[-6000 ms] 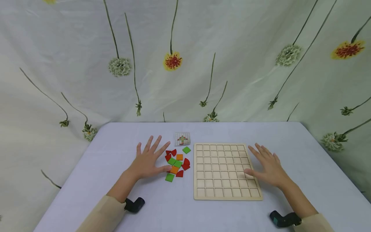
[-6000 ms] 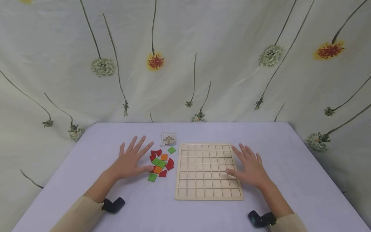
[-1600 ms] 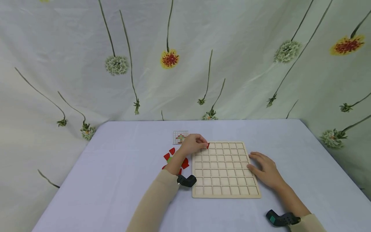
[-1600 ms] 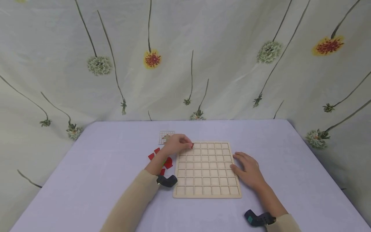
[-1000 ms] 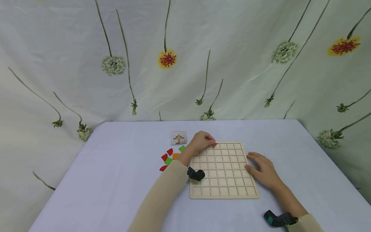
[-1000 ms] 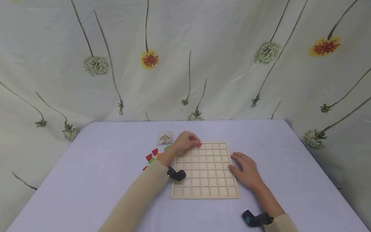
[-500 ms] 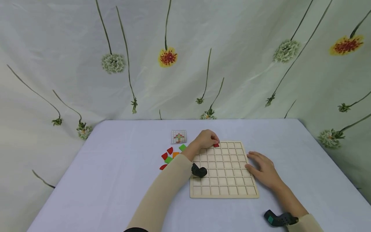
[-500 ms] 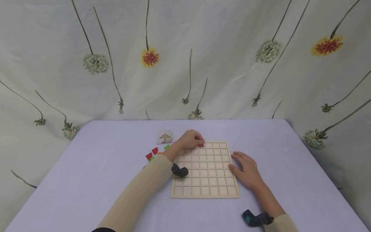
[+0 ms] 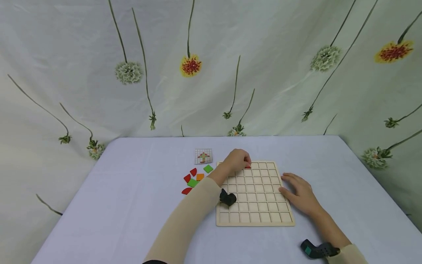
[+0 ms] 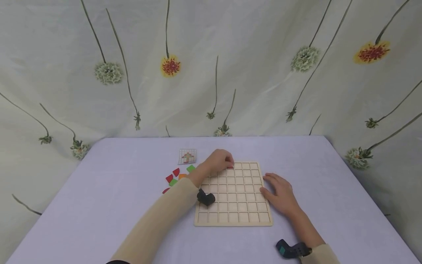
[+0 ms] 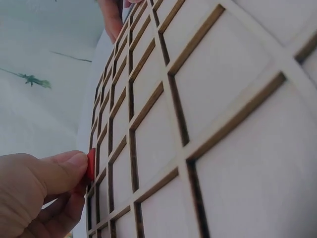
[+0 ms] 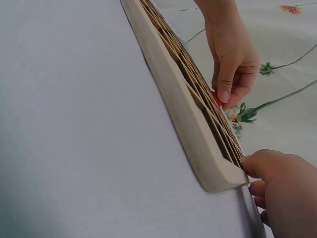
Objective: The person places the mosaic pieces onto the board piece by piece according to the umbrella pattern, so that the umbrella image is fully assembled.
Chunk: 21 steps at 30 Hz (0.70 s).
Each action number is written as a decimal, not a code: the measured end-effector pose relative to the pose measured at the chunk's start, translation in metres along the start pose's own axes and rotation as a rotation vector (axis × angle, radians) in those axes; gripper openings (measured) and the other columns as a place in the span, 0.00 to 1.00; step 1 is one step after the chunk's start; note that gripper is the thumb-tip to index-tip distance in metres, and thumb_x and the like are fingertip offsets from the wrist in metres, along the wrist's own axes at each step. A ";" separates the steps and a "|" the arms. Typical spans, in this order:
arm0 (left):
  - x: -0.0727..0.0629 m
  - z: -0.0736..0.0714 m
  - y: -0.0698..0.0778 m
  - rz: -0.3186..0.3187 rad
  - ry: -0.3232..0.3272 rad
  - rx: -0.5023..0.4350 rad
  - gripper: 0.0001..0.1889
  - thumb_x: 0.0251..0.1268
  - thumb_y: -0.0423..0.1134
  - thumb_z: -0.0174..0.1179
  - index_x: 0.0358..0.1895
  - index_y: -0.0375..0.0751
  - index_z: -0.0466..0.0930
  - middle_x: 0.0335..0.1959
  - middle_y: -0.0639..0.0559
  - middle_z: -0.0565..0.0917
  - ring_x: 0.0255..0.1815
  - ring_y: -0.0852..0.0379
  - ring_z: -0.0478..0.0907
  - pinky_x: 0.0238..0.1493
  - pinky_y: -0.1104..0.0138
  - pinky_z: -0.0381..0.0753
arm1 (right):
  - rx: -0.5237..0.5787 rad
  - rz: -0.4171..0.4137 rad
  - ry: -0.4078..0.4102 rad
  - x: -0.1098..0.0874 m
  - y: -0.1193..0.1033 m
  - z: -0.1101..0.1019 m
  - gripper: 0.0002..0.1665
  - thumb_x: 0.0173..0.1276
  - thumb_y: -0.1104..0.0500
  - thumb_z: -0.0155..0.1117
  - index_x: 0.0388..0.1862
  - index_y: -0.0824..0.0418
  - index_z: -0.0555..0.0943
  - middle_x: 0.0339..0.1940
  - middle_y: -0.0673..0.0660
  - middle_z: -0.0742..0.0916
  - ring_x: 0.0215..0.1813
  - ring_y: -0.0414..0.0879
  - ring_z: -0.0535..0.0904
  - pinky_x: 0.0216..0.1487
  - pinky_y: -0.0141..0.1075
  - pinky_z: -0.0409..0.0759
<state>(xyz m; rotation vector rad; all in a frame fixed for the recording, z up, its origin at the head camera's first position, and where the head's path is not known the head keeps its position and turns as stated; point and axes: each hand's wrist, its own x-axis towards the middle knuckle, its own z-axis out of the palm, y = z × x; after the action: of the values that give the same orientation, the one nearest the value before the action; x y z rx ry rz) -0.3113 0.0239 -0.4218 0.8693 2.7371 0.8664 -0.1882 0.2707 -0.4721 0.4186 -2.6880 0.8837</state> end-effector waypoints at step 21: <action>-0.016 0.007 -0.011 0.044 0.069 -0.043 0.11 0.65 0.34 0.64 0.49 0.40 0.86 0.36 0.50 0.80 0.38 0.56 0.74 0.44 0.66 0.74 | 0.008 0.005 -0.003 -0.001 0.000 -0.001 0.25 0.66 0.55 0.65 0.57 0.70 0.78 0.62 0.70 0.77 0.66 0.69 0.67 0.62 0.66 0.58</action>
<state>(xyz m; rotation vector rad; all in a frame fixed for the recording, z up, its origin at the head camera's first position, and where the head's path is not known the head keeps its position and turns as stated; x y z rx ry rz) -0.3016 0.0106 -0.4345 0.9108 2.7557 0.9778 -0.1874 0.2708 -0.4717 0.4151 -2.6904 0.8966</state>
